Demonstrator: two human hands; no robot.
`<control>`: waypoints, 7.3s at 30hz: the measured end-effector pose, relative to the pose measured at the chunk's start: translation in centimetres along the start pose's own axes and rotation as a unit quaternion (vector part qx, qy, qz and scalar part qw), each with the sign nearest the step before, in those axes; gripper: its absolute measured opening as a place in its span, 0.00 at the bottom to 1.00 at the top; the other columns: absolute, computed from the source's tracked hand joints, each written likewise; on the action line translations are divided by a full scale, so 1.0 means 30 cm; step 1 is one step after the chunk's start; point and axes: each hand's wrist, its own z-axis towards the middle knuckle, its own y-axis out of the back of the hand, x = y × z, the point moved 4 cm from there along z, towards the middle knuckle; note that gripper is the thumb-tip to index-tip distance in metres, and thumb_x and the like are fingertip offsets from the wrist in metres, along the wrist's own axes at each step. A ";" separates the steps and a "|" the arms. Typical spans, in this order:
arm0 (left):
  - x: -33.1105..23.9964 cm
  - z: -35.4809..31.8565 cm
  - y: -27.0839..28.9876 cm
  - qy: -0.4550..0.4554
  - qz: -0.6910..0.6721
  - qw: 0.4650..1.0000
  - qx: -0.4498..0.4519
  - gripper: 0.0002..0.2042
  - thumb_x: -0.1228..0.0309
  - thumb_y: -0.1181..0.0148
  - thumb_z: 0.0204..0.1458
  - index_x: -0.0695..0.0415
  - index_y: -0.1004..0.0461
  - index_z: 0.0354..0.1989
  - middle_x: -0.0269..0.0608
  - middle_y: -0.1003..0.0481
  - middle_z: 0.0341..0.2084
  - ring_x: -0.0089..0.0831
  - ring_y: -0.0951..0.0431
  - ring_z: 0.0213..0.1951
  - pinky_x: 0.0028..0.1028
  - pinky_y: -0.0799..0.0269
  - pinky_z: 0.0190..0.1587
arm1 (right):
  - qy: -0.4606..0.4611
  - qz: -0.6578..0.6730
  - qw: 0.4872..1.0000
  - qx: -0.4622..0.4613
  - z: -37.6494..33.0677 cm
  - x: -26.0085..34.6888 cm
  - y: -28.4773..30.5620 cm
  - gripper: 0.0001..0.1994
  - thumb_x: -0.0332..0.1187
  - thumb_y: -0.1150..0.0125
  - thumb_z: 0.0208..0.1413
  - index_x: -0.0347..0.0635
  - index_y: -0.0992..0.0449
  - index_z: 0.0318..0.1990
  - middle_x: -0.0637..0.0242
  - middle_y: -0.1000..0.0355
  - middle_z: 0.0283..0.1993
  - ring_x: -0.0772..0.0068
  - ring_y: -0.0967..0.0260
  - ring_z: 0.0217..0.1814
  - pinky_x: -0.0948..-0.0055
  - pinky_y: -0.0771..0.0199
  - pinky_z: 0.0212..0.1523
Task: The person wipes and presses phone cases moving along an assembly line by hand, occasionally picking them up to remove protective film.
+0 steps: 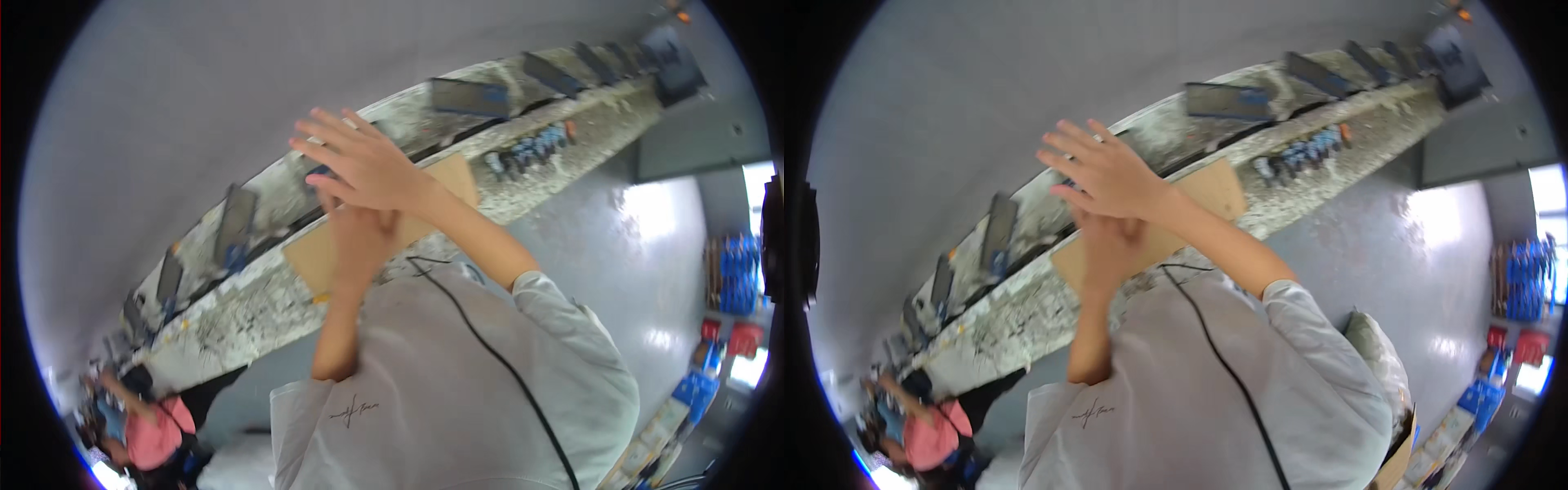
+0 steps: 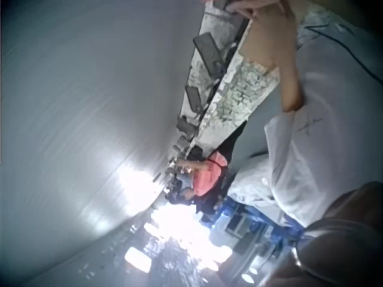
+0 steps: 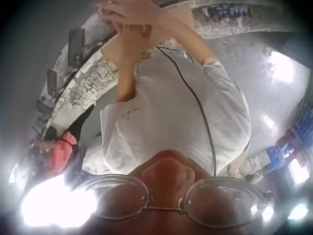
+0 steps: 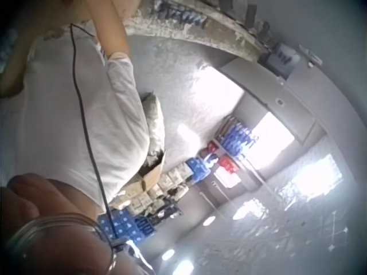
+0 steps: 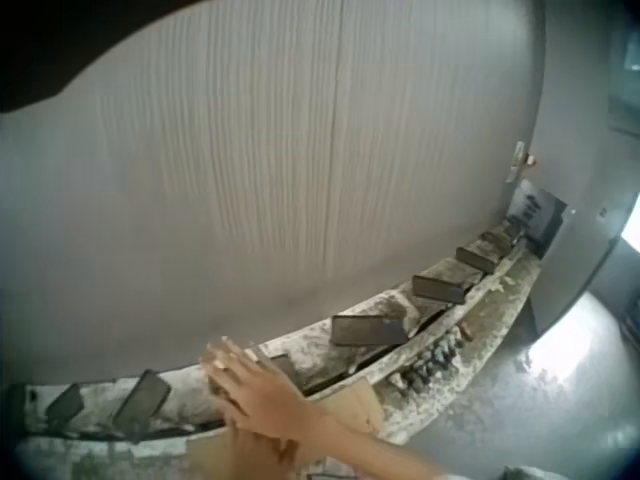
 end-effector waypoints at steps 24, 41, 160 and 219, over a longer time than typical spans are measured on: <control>0.367 -0.001 0.184 0.064 0.157 0.976 -0.134 0.17 0.65 0.37 0.66 0.48 0.17 0.62 0.45 0.21 0.66 0.54 0.25 0.72 0.62 0.33 0.74 | -0.171 -0.223 0.960 0.008 -0.241 -0.429 -0.102 0.42 0.61 0.39 0.73 0.30 0.32 0.76 0.34 0.41 0.83 0.33 0.50 0.89 0.36 0.53 0.86; 0.576 -0.540 0.428 0.273 -0.060 0.953 -0.120 0.26 0.67 0.23 0.57 0.59 0.20 0.64 0.57 0.25 0.71 0.57 0.32 0.77 0.50 0.36 0.77 | -0.050 -0.084 0.987 0.131 0.196 0.025 -0.530 0.43 0.63 0.47 0.76 0.33 0.39 0.82 0.48 0.46 0.89 0.51 0.54 0.93 0.42 0.58 0.89; 1.278 -0.625 0.780 0.360 0.230 0.892 -0.146 0.63 0.25 0.42 0.58 0.78 0.47 0.81 0.74 0.48 0.83 0.63 0.56 0.86 0.62 0.73 0.85 | -0.011 0.421 0.905 0.065 0.674 1.040 -0.858 0.27 0.50 0.36 0.74 0.44 0.22 0.72 0.54 0.25 0.76 0.53 0.39 0.86 0.50 0.49 0.87; 1.936 -1.252 1.675 0.128 0.045 0.969 -0.209 0.35 0.55 0.16 0.53 0.58 0.20 0.67 0.55 0.22 0.67 0.53 0.27 0.73 0.49 0.32 0.73 | -0.171 -0.193 0.965 -0.039 0.683 1.334 -1.450 0.40 0.69 0.31 0.60 0.48 0.18 0.69 0.46 0.28 0.76 0.30 0.44 0.85 0.22 0.50 0.79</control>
